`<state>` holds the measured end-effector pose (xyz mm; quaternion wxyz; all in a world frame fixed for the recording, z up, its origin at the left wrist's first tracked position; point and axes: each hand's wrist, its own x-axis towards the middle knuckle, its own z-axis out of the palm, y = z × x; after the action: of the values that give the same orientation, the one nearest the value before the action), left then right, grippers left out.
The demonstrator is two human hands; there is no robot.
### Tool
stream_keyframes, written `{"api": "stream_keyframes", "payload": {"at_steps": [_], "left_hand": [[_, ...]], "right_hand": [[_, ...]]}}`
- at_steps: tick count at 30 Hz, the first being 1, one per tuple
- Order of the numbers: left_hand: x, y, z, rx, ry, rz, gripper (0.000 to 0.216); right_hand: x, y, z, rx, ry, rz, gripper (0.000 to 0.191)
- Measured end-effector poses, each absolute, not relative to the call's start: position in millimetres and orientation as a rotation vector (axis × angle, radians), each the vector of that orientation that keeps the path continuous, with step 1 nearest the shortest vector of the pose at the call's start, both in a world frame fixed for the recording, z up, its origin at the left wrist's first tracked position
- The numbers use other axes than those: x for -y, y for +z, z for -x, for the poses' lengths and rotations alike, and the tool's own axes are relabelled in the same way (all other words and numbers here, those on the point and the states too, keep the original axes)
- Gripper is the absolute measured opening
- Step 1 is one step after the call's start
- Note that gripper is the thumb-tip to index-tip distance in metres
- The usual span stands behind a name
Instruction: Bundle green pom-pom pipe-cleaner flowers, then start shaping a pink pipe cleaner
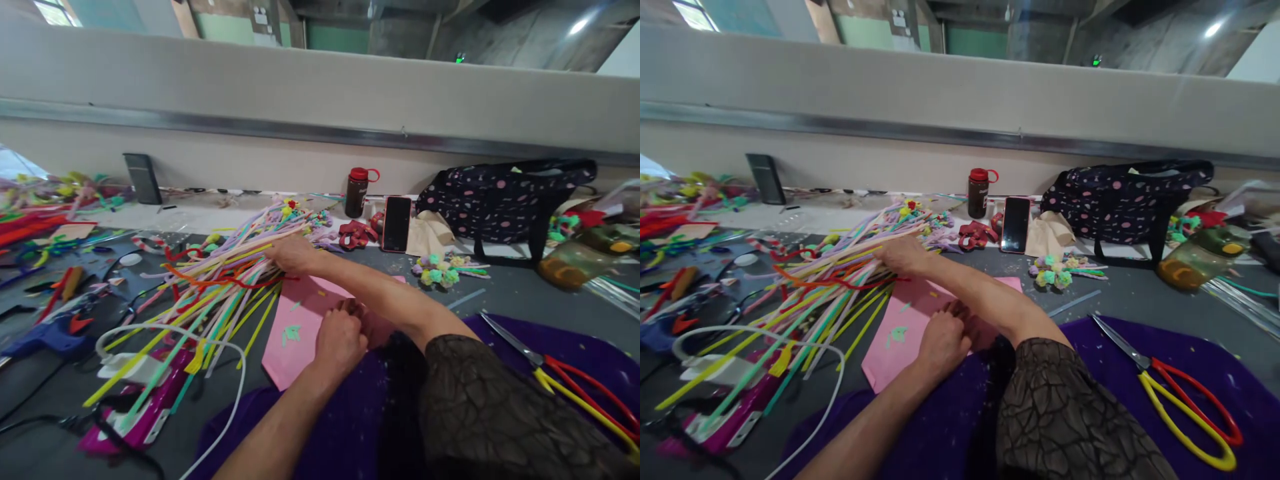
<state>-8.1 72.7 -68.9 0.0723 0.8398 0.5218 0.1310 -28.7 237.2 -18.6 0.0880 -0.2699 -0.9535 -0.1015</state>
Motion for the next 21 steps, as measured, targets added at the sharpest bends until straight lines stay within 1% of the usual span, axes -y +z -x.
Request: {"api": "stream_keyframes", "payload": {"at_steps": [4,9,12,15,18,21], "left_hand": [[-74.5,-71.4,8.1,-1.535,0.443,-2.512,0.029],[-75.1,-72.5,9.0,-1.486,0.483,-2.533,0.033],[-75.5,-72.7,9.5,-1.461,0.500,-2.529,0.033],[-76.3,-73.9,8.8,-1.445,0.551,-2.496,0.032],[-77.2,-73.0,9.2,-1.427,0.722,-2.450,0.028],[-78.6,-65.9,15.4,-1.442,1.012,-2.367,0.025]], "right_hand": [[-230.1,-8.4,33.0,2.754,-0.324,0.814,0.024],[-215.6,3.2,30.8,2.524,-0.475,0.853,0.021],[-213.6,17.1,27.1,2.536,-0.545,0.826,0.020],[-217.1,36.2,24.8,2.456,-0.581,0.898,0.025],[-221.4,51.2,24.9,2.464,-0.558,0.963,0.027],[-222.8,56.2,24.4,2.433,-0.525,1.027,0.028]]}}
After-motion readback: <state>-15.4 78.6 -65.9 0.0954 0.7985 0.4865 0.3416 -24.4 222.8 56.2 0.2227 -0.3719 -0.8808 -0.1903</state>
